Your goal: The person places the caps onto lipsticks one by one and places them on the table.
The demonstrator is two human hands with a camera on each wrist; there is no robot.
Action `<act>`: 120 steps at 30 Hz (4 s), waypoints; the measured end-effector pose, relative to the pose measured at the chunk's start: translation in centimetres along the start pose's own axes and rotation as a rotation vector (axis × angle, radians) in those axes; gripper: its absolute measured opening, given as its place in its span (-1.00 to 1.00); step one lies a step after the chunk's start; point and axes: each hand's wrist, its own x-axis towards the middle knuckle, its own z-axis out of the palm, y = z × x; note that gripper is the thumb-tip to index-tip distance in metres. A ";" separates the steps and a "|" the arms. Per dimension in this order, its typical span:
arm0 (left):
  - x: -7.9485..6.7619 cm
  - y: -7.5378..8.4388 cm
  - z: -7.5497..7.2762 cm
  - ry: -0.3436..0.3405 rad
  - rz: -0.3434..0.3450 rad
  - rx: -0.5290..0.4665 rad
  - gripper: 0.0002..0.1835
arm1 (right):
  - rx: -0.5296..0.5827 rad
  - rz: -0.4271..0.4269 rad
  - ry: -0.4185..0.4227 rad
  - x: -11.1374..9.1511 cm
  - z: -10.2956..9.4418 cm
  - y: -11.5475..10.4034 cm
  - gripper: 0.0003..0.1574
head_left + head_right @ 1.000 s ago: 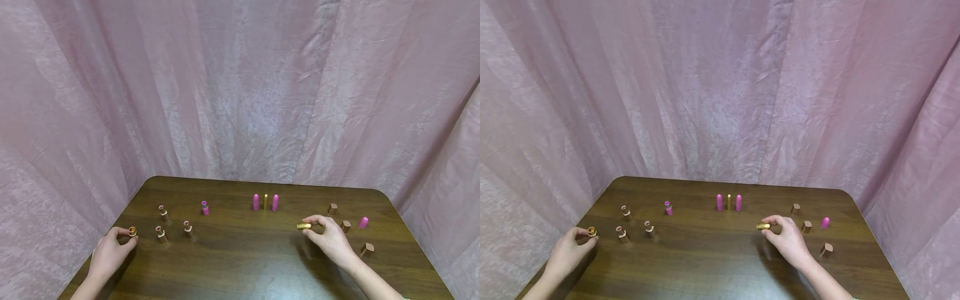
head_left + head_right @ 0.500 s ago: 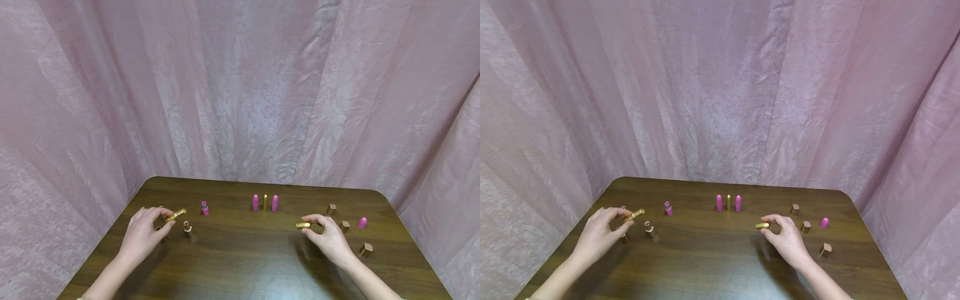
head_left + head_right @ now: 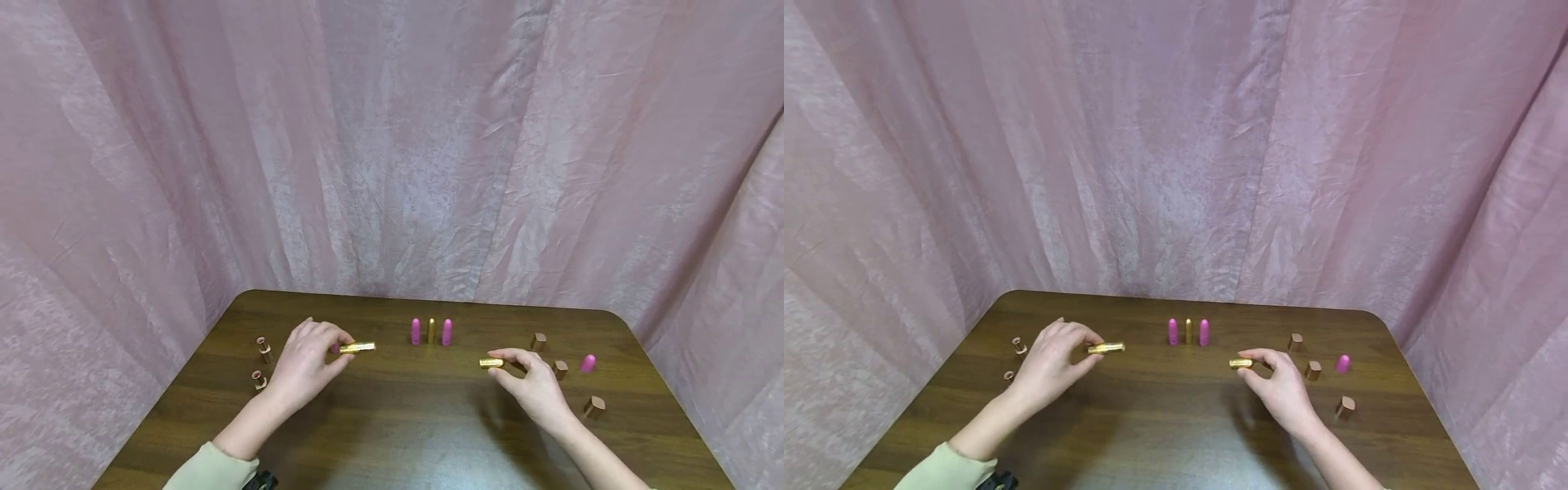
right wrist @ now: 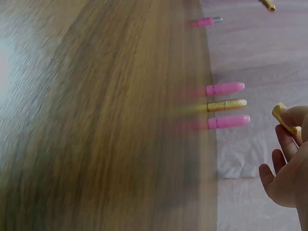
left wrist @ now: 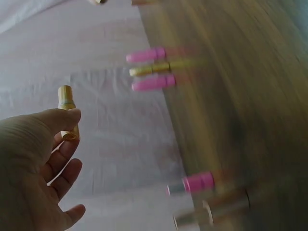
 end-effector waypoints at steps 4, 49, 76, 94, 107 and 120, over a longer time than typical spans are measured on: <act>1.3 1.9 1.8 -0.035 0.053 -0.024 -0.76 | 0.009 -0.016 0.011 0.0 0.4 -0.5 -0.60; 3.2 7.7 7.4 -0.128 0.184 -0.011 -0.80 | 0.098 -0.090 -0.037 -0.2 4.7 -2.7 -0.61; 3.2 8.1 7.3 -0.166 0.187 -0.013 -0.81 | 0.086 -0.127 -0.042 -0.4 5.3 -2.8 -0.63; 2.8 8.4 7.8 -0.248 0.140 0.017 -0.77 | -0.096 -0.434 -0.001 0.0 5.7 -3.1 -0.54; 3.0 6.0 8.4 -0.216 -0.100 -0.138 -0.82 | -0.350 -0.536 -0.008 0.1 3.4 -1.0 -0.43; 5.5 3.1 11.3 -0.193 -0.450 -0.210 -0.79 | -0.485 -0.458 -0.057 0.1 1.1 0.6 -0.41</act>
